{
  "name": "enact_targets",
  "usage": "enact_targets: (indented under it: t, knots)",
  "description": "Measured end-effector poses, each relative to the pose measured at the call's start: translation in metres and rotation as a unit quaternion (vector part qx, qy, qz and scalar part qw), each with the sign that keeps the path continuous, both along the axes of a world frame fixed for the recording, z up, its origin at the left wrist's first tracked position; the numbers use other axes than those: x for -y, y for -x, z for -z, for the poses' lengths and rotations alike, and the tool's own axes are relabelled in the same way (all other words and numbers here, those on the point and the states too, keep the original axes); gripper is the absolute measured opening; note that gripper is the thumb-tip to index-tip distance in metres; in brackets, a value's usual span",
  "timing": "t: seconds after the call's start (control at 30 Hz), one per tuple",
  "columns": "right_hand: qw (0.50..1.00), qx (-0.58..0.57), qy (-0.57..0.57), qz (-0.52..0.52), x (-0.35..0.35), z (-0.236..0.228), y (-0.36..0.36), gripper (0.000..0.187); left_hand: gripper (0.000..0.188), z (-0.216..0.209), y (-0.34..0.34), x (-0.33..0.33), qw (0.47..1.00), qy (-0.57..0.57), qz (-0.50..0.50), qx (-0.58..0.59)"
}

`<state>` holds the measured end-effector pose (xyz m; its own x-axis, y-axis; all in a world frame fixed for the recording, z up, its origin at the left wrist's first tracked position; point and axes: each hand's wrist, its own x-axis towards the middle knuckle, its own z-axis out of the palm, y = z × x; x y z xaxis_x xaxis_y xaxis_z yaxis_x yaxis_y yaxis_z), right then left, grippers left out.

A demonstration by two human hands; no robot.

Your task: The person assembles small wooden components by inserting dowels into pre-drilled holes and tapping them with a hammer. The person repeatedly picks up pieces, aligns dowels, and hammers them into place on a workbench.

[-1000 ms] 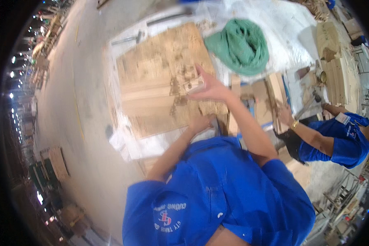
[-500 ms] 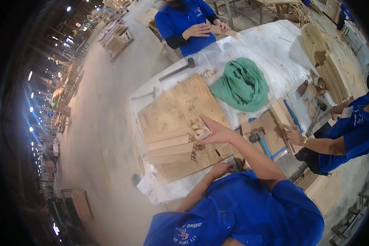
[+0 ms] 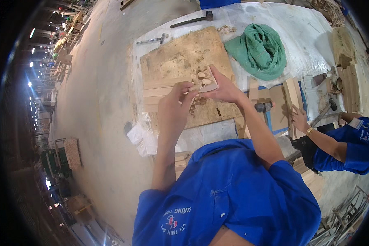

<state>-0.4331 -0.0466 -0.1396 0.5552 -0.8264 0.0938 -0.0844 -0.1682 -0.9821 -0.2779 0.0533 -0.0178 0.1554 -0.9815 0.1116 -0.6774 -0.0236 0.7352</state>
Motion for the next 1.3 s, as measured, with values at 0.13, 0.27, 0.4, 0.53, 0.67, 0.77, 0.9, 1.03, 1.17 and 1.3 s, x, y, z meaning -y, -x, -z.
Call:
enact_targets:
  t: [0.13,0.27,0.4,0.53,0.67,0.77,0.9,1.03,1.17,1.3]
  knots:
    - [1.0,-0.005,-0.006,-0.019,-0.001,-0.003,-0.001,0.094,0.015,0.014,0.007,0.006,0.986,0.09,0.028,0.141]
    - [1.0,0.025,-0.006,-0.014,0.006,0.008,0.001,0.1,0.012,0.014,0.01,0.018,0.948,0.167,0.07,0.262]
    - [1.0,0.013,0.013,0.003,0.004,0.012,0.001,0.103,0.02,0.014,0.008,0.019,0.902,0.214,0.079,0.367]
    - [1.0,0.01,0.016,-0.007,0.006,0.014,0.002,0.102,0.025,0.013,0.002,0.021,0.894,0.174,0.139,0.39]
    - [0.998,0.052,0.011,-0.041,0.01,0.013,0.003,0.097,0.026,0.01,-0.001,0.029,0.892,0.187,0.175,0.373]
    - [0.999,0.032,0.008,-0.032,0.009,0.011,0.003,0.093,0.027,0.014,-0.003,0.031,0.892,0.186,0.17,0.376]
    - [0.998,-0.021,0.031,-0.057,0.016,0.009,0.008,0.115,0.027,0.012,0.001,0.034,0.893,0.182,0.174,0.374]
    - [0.995,-0.041,0.024,-0.084,0.019,0.003,0.008,0.118,0.028,0.011,0.001,0.034,0.894,0.171,0.165,0.379]
    - [0.996,-0.063,0.044,-0.054,0.018,0.009,0.006,0.117,0.022,0.01,0.007,0.035,0.904,0.183,0.148,0.357]
    - [0.997,-0.038,-0.009,-0.066,0.021,0.007,0.003,0.116,0.022,0.009,0.0,0.036,0.908,0.173,0.148,0.35]
